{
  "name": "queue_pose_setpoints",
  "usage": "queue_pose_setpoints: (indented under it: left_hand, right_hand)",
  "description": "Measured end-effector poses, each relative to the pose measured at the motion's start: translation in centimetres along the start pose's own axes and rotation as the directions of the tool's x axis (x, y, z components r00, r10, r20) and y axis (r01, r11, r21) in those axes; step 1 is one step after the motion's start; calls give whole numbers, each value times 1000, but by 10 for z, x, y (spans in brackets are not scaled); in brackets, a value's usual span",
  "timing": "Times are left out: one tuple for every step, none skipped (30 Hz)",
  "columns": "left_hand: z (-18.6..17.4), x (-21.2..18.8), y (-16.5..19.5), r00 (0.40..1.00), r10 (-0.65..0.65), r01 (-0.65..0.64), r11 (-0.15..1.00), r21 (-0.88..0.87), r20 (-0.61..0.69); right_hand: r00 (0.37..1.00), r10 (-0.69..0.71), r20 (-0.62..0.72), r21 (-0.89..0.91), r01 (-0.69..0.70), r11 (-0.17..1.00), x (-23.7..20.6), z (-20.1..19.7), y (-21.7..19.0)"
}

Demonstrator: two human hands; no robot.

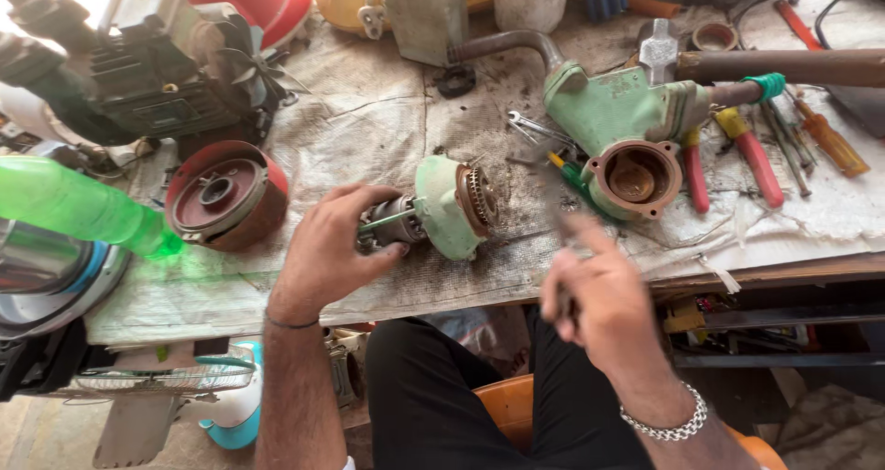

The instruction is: The person disassembles a green mechanical housing by tapping it with a hammer and prying it with a screwdriver. They separate the two halves, remove a metal ring, and place the components on the workbench.

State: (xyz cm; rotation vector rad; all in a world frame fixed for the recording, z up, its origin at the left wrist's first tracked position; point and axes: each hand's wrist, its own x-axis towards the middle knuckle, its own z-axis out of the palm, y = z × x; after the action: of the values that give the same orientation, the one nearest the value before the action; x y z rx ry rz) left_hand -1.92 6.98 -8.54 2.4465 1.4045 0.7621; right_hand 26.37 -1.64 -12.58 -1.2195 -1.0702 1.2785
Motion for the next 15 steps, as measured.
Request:
queue_pose_setpoints:
  left_hand:
    - [1,0,0,999,-32,32,999,10,-1]
    - [1,-2,1,998,-70,70,997,24,0]
    - [1,-3,2,996,-87,87,996,18,3]
    - [0,-1,3,995,-99,99,995,13,7]
    - [-1,3,4,995,-104,104,994,9,5]
    - [-3,5,6,995,-102,103,994,24,-8]
    - [-3,6,8,994,-104,104,994,36,-17]
    - [-1,5,10,994,-108,109,993,44,-20]
    - [0,5,10,994,-111,112,993,37,-22]
    - [0,3,9,992,-121,121,992,33,-22]
    - [-1,1,9,991,-130,130,991,31,-22]
    - [-2,0,11,992,-129,129,991,45,-1]
    - [-4,3,12,992,-122,121,991,62,16]
    - [-7,7,13,993,-112,110,991,78,33]
    - [-11,10,13,980,-162,156,986,60,118]
  right_hand:
    - [979,-189,-78,101,197,975,-3,0,2]
    - [919,-358,-166,189,386,903,-6,1,4]
    - [964,-252,-87,126,261,957,-6,2,6]
    - [990,-138,-18,53,139,989,-4,3,8]
    - [999,-25,41,-28,26,999,-1,4,7]
    - [999,1,38,-29,0,1000,2,4,5]
    - [999,33,34,-32,-32,999,3,2,3]
    - [997,72,28,-36,-71,997,2,2,3]
    - [998,-56,-29,13,56,998,0,3,4]
    - [980,-178,-86,58,183,981,-3,7,5]
    - [945,-293,-146,97,308,946,-5,10,6]
    - [990,-142,6,41,142,989,-4,8,4]
    - [989,15,147,-38,-10,999,-1,3,0]
    - [947,178,269,-137,-145,980,2,2,-2]
    - [981,58,184,-40,-51,998,2,3,-2]
